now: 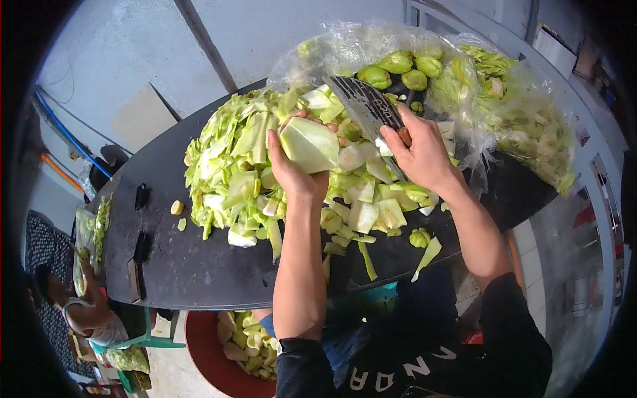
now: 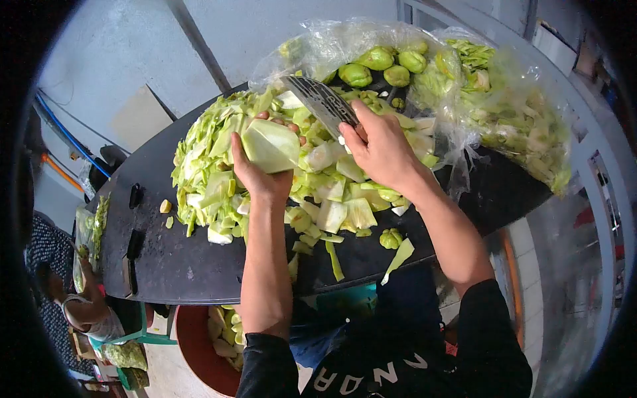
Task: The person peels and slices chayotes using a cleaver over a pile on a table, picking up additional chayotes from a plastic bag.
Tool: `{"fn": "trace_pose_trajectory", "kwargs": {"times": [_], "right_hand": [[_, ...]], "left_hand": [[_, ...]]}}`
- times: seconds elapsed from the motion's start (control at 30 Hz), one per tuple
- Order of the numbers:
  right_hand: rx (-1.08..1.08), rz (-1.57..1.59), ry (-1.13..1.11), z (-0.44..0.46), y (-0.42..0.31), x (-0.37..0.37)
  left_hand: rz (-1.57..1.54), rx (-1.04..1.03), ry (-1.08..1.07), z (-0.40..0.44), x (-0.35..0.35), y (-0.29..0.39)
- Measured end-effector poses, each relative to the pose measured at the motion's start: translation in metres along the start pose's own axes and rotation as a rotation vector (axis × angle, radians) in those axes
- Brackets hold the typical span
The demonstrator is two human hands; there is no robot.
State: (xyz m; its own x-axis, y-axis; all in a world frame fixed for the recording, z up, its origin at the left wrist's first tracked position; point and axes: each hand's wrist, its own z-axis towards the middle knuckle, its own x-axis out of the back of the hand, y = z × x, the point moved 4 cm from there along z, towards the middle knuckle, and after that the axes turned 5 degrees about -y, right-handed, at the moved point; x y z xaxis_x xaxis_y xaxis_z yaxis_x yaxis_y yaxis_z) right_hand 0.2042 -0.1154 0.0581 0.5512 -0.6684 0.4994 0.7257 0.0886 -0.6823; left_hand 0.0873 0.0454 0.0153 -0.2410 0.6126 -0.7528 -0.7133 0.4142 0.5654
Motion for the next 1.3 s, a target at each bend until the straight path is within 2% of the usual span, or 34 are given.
{"fn": "trace_pose_trajectory", "kwargs": {"times": [0.03,0.1,0.17,0.23,0.27,0.33,0.4,0.47,0.5,0.53,0.57,0.6,0.67,0.7,0.77,0.8,0.83,0.97,1.0,1.03,1.07,1.13,1.17,1.23,1.3], "right_hand": [[-0.016,-0.012,0.009,-0.001,0.0,0.001],[-0.019,-0.027,0.03,-0.001,0.002,0.005],[0.001,0.143,0.131,-0.004,0.015,0.009],[-0.016,0.195,0.144,-0.004,0.025,0.017],[-0.06,0.229,0.161,-0.005,0.028,0.021],[-0.084,0.408,0.205,-0.007,0.017,0.026],[-0.131,0.401,0.171,-0.011,0.015,0.028],[-0.174,0.359,0.081,-0.007,0.017,0.027],[-0.177,0.362,0.085,-0.009,0.018,0.026],[-0.223,0.439,-0.003,-0.008,0.019,0.022],[-0.262,0.514,-0.097,-0.006,0.017,0.015],[-0.227,0.561,-0.085,-0.006,0.011,0.01],[-0.251,0.676,-0.159,-0.006,0.011,0.002],[-0.296,0.786,-0.224,-0.006,0.011,-0.001],[-0.313,0.824,-0.248,-0.005,0.007,-0.002],[-0.345,0.854,-0.238,-0.004,0.006,-0.003],[-0.384,0.887,-0.231,-0.004,0.006,-0.005],[-0.399,0.895,-0.304,-0.006,0.01,-0.008],[-0.378,0.919,-0.327,-0.008,0.011,-0.009],[-0.384,0.923,-0.326,-0.009,0.011,-0.008],[-0.407,0.953,-0.348,-0.01,0.009,-0.009],[-0.467,1.004,-0.371,-0.013,0.01,-0.009],[-0.469,1.007,-0.362,-0.012,0.012,-0.009],[-0.424,0.94,-0.379,-0.008,0.019,-0.01],[-0.455,0.941,-0.368,-0.005,0.027,-0.008]], "left_hand": [[-0.098,0.051,-0.064,0.0,0.0,-0.001],[-0.089,0.056,-0.059,-0.005,-0.001,0.01],[0.006,0.056,0.099,-0.02,-0.004,0.034],[0.075,-0.087,0.202,-0.054,0.005,0.073],[0.153,-0.239,0.351,-0.084,-0.005,0.097],[0.319,-0.538,0.137,-0.142,0.023,0.149],[0.577,-0.805,0.429,-0.208,0.055,0.191],[0.86,-0.988,0.881,-0.286,0.126,0.22],[0.945,-0.973,1.1,-0.326,0.172,0.227],[0.517,-0.966,1.255,-0.348,0.192,0.217],[0.359,-0.876,1.376,-0.371,0.224,0.203],[0.185,-0.792,1.48,-0.394,0.255,0.188],[-0.025,-0.477,1.543,-0.415,0.275,0.151],[-0.014,-0.374,1.466,-0.42,0.279,0.144],[0.645,-0.582,1.555,-0.423,0.287,0.157],[0.956,-0.691,1.646,-0.41,0.265,0.162],[0.945,-0.878,1.506,-0.388,0.23,0.177],[1.043,-1.011,0.901,-0.267,0.093,0.192],[1.162,-0.9,0.707,-0.235,0.067,0.179],[1.329,-0.732,0.612,-0.203,0.032,0.163],[1.16,-0.585,0.426,-0.17,-0.001,0.14],[1.208,-0.232,0.022,-0.115,-0.03,0.098],[1.195,-0.092,-0.074,-0.09,-0.04,0.077],[1.214,0.104,-0.165,-0.043,-0.032,0.036],[1.466,0.027,-0.319,-0.021,-0.036,0.014]]}}
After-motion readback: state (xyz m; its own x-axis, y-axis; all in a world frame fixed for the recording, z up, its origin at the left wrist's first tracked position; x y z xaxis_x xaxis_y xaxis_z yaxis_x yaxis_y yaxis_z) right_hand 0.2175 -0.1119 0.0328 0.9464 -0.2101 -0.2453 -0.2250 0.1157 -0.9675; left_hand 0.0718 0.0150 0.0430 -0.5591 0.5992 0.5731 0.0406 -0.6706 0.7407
